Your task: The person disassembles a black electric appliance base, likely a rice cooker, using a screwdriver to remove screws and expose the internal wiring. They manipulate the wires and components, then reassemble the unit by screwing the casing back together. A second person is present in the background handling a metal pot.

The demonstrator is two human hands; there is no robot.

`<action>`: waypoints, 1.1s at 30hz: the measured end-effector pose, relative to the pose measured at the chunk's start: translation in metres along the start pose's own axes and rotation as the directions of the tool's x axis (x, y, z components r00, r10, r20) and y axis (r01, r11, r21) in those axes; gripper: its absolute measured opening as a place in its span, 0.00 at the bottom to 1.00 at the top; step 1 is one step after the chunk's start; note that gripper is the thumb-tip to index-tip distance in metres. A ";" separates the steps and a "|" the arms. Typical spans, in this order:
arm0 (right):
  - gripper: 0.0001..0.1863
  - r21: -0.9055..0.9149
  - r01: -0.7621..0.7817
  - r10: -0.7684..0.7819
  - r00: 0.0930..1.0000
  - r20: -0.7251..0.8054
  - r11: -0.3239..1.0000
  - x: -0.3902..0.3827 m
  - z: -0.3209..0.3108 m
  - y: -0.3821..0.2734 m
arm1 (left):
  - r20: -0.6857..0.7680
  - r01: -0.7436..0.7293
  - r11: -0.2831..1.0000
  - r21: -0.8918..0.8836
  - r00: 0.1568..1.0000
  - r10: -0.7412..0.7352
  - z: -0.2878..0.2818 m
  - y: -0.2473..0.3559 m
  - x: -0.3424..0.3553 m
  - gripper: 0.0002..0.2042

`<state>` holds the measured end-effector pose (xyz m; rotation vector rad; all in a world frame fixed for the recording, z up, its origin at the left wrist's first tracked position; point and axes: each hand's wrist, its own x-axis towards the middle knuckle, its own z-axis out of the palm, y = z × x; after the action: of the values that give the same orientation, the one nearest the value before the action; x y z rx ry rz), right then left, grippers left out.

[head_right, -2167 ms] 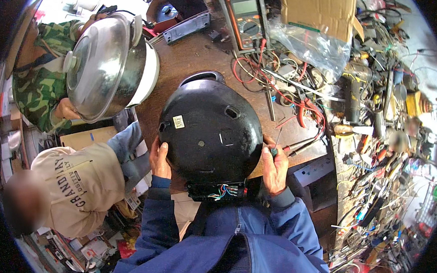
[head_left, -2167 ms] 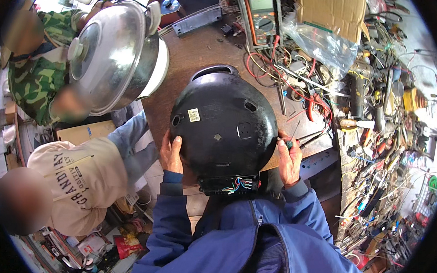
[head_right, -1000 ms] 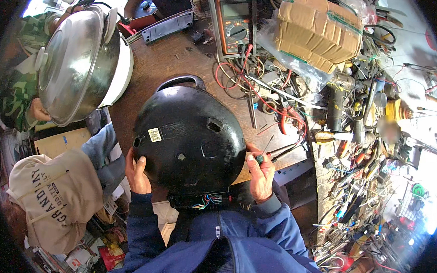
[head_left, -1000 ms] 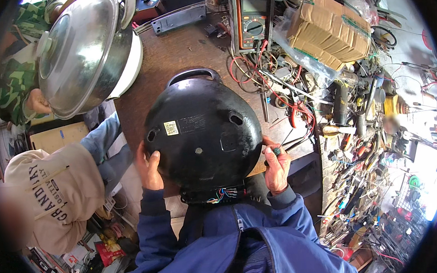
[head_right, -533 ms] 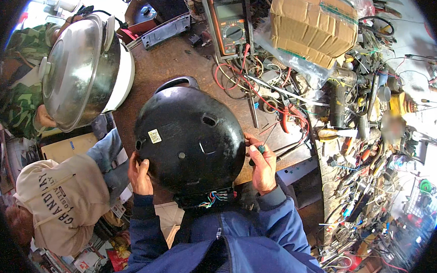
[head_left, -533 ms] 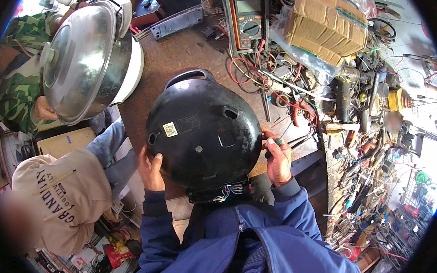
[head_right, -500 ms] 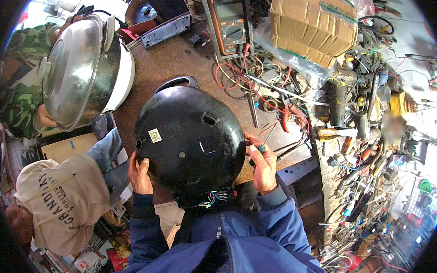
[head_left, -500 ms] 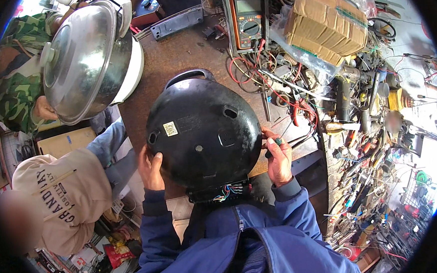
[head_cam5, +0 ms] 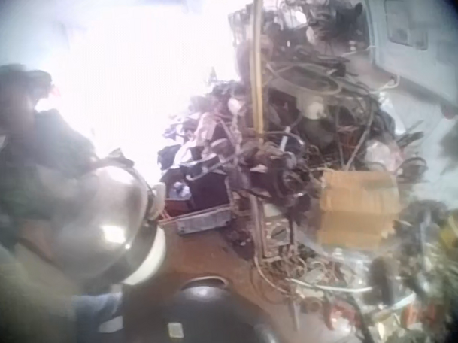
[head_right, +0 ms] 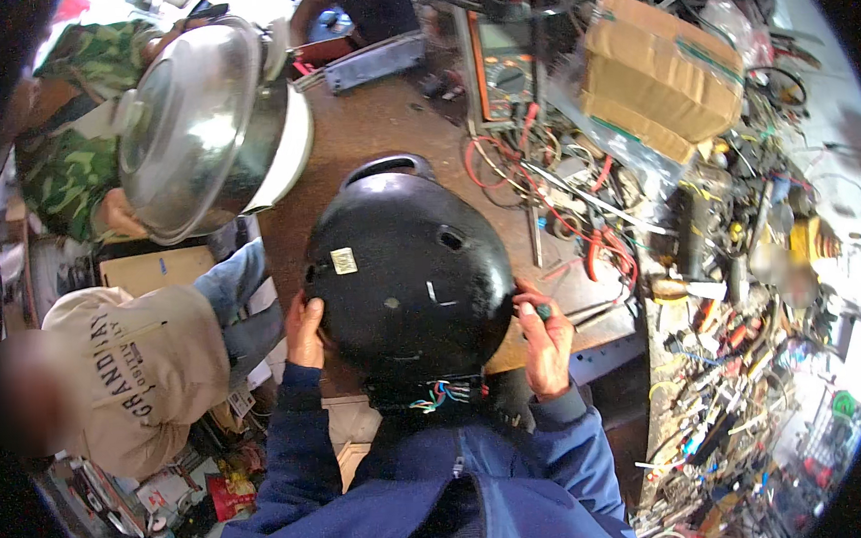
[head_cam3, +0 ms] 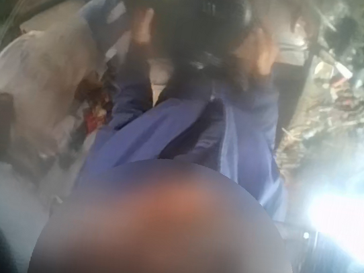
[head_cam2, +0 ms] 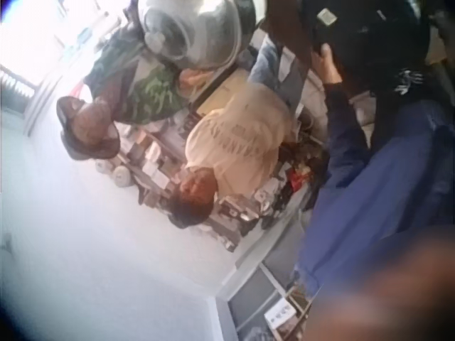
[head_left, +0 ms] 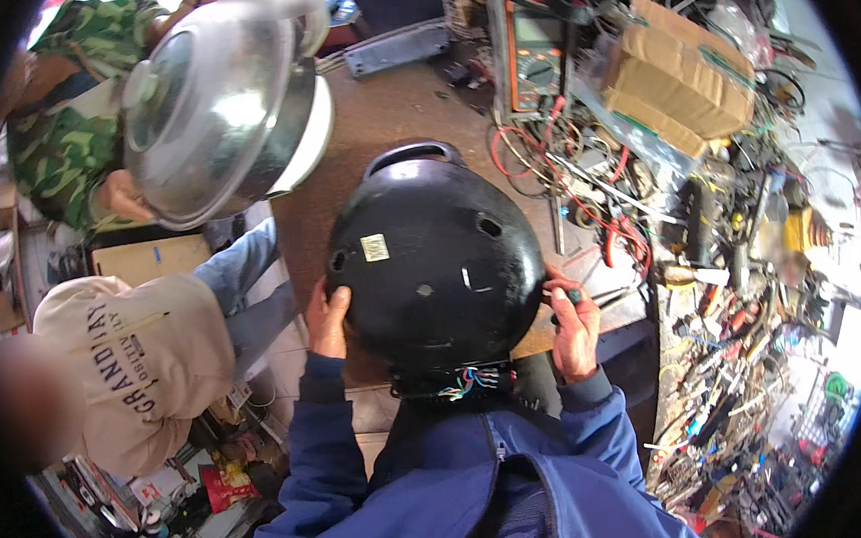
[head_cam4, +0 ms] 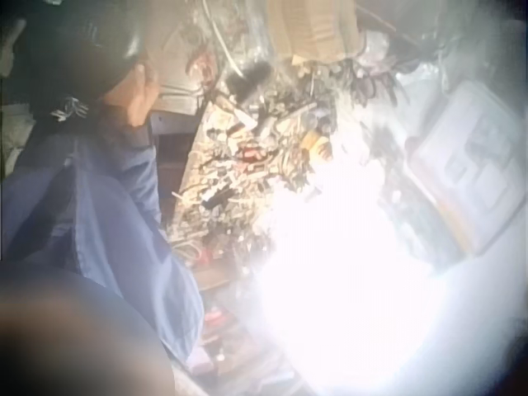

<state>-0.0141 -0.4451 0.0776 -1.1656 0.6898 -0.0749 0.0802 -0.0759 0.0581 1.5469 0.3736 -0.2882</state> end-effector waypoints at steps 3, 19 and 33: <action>0.12 -0.047 -0.021 0.019 0.999 -0.030 0.999 0.001 -0.003 0.005 | 0.001 0.027 1.000 -0.005 1.000 -0.027 0.006 0.002 0.001 0.34; 0.25 -0.073 -0.116 0.120 0.991 0.053 0.991 0.020 -0.014 0.033 | -0.035 -0.077 0.985 0.155 0.996 0.084 0.013 0.010 0.003 0.42; 0.21 -0.013 -0.095 0.095 0.990 0.104 0.995 0.008 -0.002 0.025 | 0.050 -0.069 0.984 0.166 0.997 0.062 0.002 0.000 0.011 0.46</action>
<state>-0.0162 -0.4392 0.0522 -1.1349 0.6525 0.0689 0.0908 -0.0769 0.0535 1.7112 0.2682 -0.3083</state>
